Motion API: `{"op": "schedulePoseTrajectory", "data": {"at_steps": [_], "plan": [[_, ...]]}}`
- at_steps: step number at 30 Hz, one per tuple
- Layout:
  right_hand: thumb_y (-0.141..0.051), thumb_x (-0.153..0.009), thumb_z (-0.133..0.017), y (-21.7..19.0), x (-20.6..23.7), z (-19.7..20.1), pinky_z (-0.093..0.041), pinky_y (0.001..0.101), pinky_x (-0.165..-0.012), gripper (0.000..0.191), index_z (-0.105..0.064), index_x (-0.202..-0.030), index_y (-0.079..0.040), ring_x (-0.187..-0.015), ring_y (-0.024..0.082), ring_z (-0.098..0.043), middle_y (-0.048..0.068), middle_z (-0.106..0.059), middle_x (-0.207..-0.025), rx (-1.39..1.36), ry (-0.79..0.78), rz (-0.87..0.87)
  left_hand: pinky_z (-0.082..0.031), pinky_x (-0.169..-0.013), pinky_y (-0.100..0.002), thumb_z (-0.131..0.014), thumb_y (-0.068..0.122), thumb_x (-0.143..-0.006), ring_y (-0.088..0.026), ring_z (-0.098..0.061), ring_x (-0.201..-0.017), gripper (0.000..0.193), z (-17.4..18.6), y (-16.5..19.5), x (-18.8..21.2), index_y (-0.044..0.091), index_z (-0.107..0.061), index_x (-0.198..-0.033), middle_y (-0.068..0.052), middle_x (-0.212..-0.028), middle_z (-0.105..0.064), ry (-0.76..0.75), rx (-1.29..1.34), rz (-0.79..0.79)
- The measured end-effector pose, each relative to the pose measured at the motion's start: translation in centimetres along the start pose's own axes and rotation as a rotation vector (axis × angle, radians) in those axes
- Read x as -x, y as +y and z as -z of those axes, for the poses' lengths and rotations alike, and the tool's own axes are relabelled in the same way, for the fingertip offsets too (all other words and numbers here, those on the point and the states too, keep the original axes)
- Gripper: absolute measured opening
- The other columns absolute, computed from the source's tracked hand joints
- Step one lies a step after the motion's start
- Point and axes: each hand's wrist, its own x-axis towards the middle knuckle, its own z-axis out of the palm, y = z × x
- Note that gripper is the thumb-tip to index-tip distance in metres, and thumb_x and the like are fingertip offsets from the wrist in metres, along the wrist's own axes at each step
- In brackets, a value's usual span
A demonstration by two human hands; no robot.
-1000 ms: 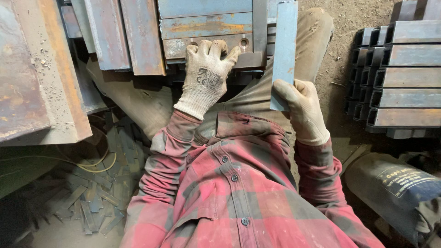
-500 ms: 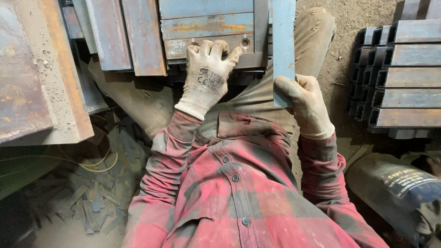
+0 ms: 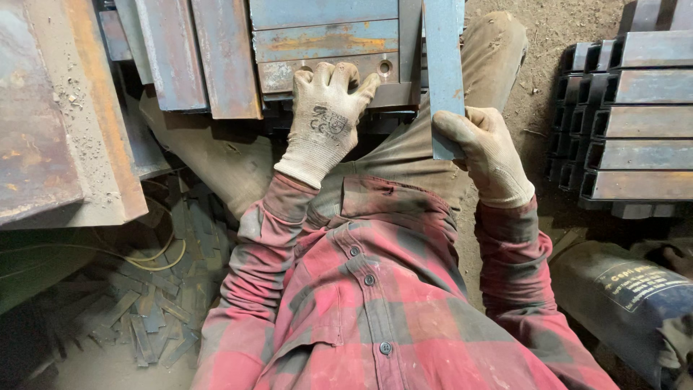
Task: The person sits on the ground and sorts flat metal strips from a pile, picking them up one at a time and stacking them neatly on a metal frame stack beside them. They briefly handle a small shiny packet before resuming picking up and arranging the strips.
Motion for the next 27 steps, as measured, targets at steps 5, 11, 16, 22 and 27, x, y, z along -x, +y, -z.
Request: {"op": "schedulePoseTrajectory", "data": {"at_steps": [5, 11, 16, 22, 27], "plan": [[-0.035, -0.098, -0.067, 0.1, -0.3, 0.2, -0.028, 0.0219, -0.045, 0.035, -0.060, -0.074, -0.011, -0.050, 0.002, -0.039, -0.006, -0.050, -0.062, 0.031, -0.011, 0.002, -0.038, -0.087, -0.046, -0.076, 0.012, -0.079, -0.026, -0.053, -0.105, 0.059, -0.1, 0.0, 0.1, 0.024, -0.066, -0.136, -0.002, -0.113, -0.056, 0.008, 0.004, 0.000], [-0.035, -0.098, -0.067, 0.4, -0.5, 0.2, -0.028, 0.0219, -0.045, 0.037, -0.058, -0.072, -0.011, -0.051, 0.002, -0.039, -0.006, -0.049, -0.062, 0.076, 0.000, 0.016, -0.038, -0.087, -0.047, -0.076, 0.013, -0.078, -0.026, -0.053, -0.104, 0.059, 0.0, 0.0, -0.1, 0.024, -0.066, -0.135, -0.002, -0.112, -0.056, 0.010, 0.020, 0.001], [-0.036, -0.098, -0.068, 0.6, -0.6, 0.5, -0.027, 0.0220, -0.045, 0.037, -0.059, -0.071, -0.012, -0.051, 0.002, -0.038, -0.007, -0.049, -0.061, 0.075, -0.007, 0.004, -0.039, -0.087, -0.047, -0.076, 0.013, -0.075, -0.026, -0.053, -0.105, 0.060, 0.1, 0.0, -0.2, 0.024, -0.066, -0.134, -0.001, -0.112, -0.057, -0.018, -0.012, 0.006], [-0.036, -0.098, -0.068, 1.1, -0.7, 0.8, -0.028, 0.0217, -0.045, 0.037, -0.059, -0.072, -0.012, -0.051, 0.001, -0.039, -0.007, -0.050, -0.062, 0.060, -0.027, 0.022, -0.039, -0.085, -0.047, -0.076, 0.014, -0.075, -0.027, -0.052, -0.103, 0.063, 0.2, 0.1, -0.2, 0.024, -0.066, -0.137, -0.002, -0.111, -0.057, -0.028, -0.004, -0.001], [-0.036, -0.099, -0.068, 1.9, -1.1, 1.0, -0.029, 0.0222, -0.045, 0.037, -0.060, -0.073, -0.011, -0.050, 0.002, -0.041, -0.005, -0.051, -0.061, 0.063, -0.003, 0.052, -0.039, -0.087, -0.046, -0.077, 0.014, -0.079, -0.026, -0.053, -0.105, 0.061, 0.3, 0.0, -0.1, 0.024, -0.065, -0.138, -0.002, -0.111, -0.057, -0.029, 0.003, 0.005]]}}
